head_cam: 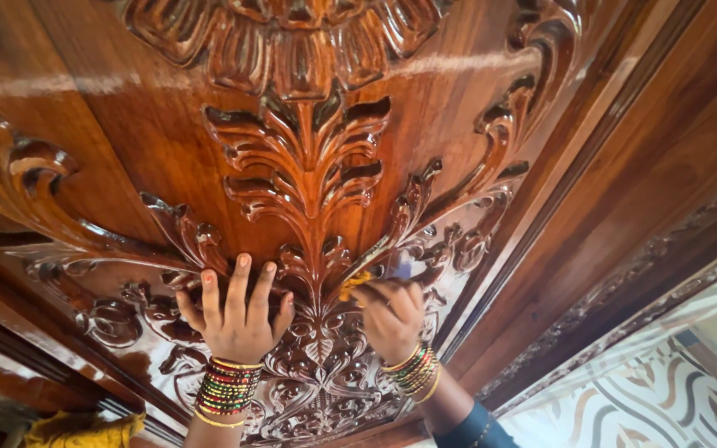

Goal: The person wipes a carved wooden door with a yellow cloth, focusing on the ornate relief patterns. They dip the cloth into a small metal bowl on a blue stool to re-wet it, then continue wiping the door surface.

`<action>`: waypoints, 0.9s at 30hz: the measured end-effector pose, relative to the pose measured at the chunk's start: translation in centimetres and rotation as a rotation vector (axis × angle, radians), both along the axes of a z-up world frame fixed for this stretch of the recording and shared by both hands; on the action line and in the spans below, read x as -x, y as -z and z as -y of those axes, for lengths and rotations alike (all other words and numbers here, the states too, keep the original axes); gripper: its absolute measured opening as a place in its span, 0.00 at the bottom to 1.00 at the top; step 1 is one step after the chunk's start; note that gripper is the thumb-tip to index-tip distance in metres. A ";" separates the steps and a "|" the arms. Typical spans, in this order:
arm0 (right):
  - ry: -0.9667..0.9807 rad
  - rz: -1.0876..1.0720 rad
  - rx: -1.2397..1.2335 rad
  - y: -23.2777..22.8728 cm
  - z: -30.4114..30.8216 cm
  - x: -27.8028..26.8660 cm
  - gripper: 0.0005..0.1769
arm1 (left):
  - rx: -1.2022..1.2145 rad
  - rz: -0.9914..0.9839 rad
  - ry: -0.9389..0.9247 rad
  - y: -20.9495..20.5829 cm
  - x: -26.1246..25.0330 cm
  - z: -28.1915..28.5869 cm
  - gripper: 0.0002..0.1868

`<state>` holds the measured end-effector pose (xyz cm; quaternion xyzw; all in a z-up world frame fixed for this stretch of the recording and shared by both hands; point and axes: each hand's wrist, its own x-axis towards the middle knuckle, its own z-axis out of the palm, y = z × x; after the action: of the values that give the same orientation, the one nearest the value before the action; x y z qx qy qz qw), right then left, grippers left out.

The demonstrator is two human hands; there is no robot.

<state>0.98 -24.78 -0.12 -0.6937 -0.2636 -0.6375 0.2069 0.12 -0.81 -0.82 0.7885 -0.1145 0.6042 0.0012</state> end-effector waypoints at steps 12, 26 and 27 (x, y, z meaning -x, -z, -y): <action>0.022 -0.020 -0.444 -3.5 2.0 -1.3 0.10 | -0.012 0.009 -0.026 -0.1 -0.1 0.1 0.26; -0.620 -0.734 -0.190 -0.4 -0.2 4.5 0.14 | 0.231 -0.091 0.119 -1.8 1.9 2.6 0.25; -0.716 -0.806 -0.305 0.3 0.0 4.4 0.16 | 0.290 -0.131 0.193 -1.9 3.2 3.5 0.25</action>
<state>-3.45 -24.76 -0.42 -0.7118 -0.2875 -0.2429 0.5930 -3.10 -4.26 1.04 0.8030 -0.1011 0.5589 0.1803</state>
